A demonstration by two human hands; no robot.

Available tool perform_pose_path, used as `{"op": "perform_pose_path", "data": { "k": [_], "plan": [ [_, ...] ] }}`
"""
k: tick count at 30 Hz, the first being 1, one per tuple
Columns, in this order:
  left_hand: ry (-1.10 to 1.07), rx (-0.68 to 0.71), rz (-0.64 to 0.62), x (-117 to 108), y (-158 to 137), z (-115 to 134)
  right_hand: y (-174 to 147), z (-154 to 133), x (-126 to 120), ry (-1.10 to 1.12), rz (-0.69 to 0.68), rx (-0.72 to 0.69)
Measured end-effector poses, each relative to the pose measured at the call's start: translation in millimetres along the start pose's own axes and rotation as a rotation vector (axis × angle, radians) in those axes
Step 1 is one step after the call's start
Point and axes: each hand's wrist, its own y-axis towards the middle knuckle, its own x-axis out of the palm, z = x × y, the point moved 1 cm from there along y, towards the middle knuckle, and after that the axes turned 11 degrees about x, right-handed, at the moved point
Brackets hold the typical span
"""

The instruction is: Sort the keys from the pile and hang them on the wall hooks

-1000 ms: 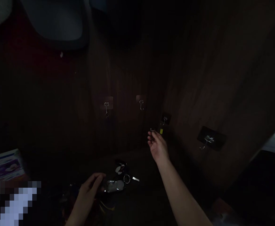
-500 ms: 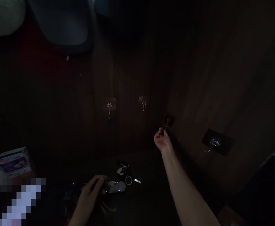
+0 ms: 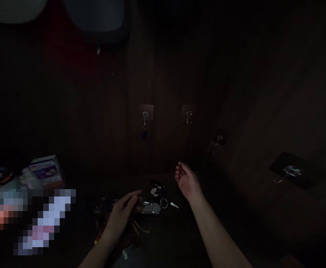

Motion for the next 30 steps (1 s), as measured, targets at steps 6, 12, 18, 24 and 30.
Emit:
{"op": "perform_pose_path", "data": {
  "k": [6, 12, 18, 24, 30],
  "plan": [
    [-0.336, -0.04, 0.05, -6.2, 5.2, -13.8, -46.6, 35.6, 39.9, -0.613, -0.24, -0.012],
    [-0.491, -0.064, 0.03, -11.6, 10.5, -20.9, -66.5, 54.9, 56.2, -1.149, -0.414, -0.307],
    [-0.446, 0.002, -0.042, -13.0, 10.7, -18.3, -66.4, 67.3, 59.0, -1.323, -0.488, -0.484],
    [-0.368, 0.014, 0.016, -14.7, 10.7, -16.2, -69.6, 66.6, 61.9, -1.304, -0.523, -0.432],
    [-0.213, 0.012, 0.092, -15.8, 10.0, -11.0, -72.1, 67.2, 63.2, -1.318, -0.515, -0.376]
  ]
}}
